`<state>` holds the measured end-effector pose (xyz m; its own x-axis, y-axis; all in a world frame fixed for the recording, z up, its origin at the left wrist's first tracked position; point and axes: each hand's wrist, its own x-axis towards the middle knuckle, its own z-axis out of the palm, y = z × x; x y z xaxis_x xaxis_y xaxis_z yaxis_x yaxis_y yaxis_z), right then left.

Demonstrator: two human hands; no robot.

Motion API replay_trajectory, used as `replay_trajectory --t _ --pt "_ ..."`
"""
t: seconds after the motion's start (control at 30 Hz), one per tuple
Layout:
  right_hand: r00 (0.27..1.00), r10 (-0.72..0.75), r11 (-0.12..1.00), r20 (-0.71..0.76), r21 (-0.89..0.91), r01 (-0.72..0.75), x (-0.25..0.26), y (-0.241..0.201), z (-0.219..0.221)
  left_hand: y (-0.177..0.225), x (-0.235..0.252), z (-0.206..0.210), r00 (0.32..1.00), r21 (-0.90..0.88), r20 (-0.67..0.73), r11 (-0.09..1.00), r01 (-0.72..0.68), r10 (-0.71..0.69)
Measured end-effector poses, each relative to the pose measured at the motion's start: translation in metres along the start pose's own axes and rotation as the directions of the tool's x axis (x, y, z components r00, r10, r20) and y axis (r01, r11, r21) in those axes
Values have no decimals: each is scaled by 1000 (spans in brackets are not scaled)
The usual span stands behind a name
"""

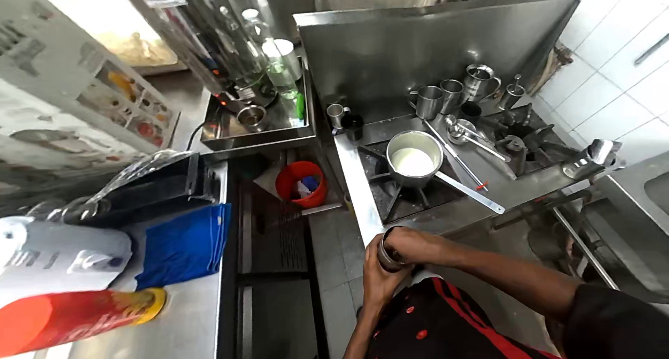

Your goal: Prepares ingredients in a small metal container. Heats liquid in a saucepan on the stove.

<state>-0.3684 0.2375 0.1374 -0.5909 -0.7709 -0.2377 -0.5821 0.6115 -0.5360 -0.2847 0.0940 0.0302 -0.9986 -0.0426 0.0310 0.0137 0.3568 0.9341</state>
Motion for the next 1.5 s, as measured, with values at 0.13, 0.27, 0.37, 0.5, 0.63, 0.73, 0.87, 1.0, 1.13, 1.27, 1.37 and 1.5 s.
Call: replay_trajectory --t 0.13,0.27,0.37,0.5,0.63,0.73,0.87,1.0,1.13,1.27,1.37,1.5 --pt "998 -4 996 -60 89 10 -8 34 -30 0 24 27 997 -189 -8 980 70 -73" --pt "992 43 860 -117 510 23 -18 75 -80 14 63 58 997 -265 -50 963 39 -54" --pt "993 81 647 -82 763 10 -26 107 -110 23 96 86 994 -219 -107 976 5 -29" --pt "989 87 449 -119 891 67 -32 154 -140 39 137 121 982 -158 -174 986 45 -73" --pt "969 138 486 -206 866 115 -26 194 -179 40 155 138 959 -114 -257 989 93 -120" --pt "930 147 740 -336 661 122 -9 220 -206 33 141 139 923 -144 -354 984 104 -149" --pt "902 54 981 -429 191 32 23 244 -215 20 102 135 857 -175 -452 967 185 -246" --pt "873 51 998 -485 50 -31 22 236 -228 20 71 130 829 -159 -500 968 195 -249" --pt "718 -98 995 -689 -48 89 -19 195 -255 34 61 127 826 -140 -532 982 129 -184" --pt "806 -278 912 -523 120 393 -52 139 -241 51 58 127 845 -157 -528 988 0 -84" --pt "887 -459 884 -45 72 461 -54 108 -182 61 63 123 866 -99 -500 994 -47 -9" --pt "913 -320 910 254 -187 371 -28 106 -112 70 66 117 896 153 -435 988 -22 87"
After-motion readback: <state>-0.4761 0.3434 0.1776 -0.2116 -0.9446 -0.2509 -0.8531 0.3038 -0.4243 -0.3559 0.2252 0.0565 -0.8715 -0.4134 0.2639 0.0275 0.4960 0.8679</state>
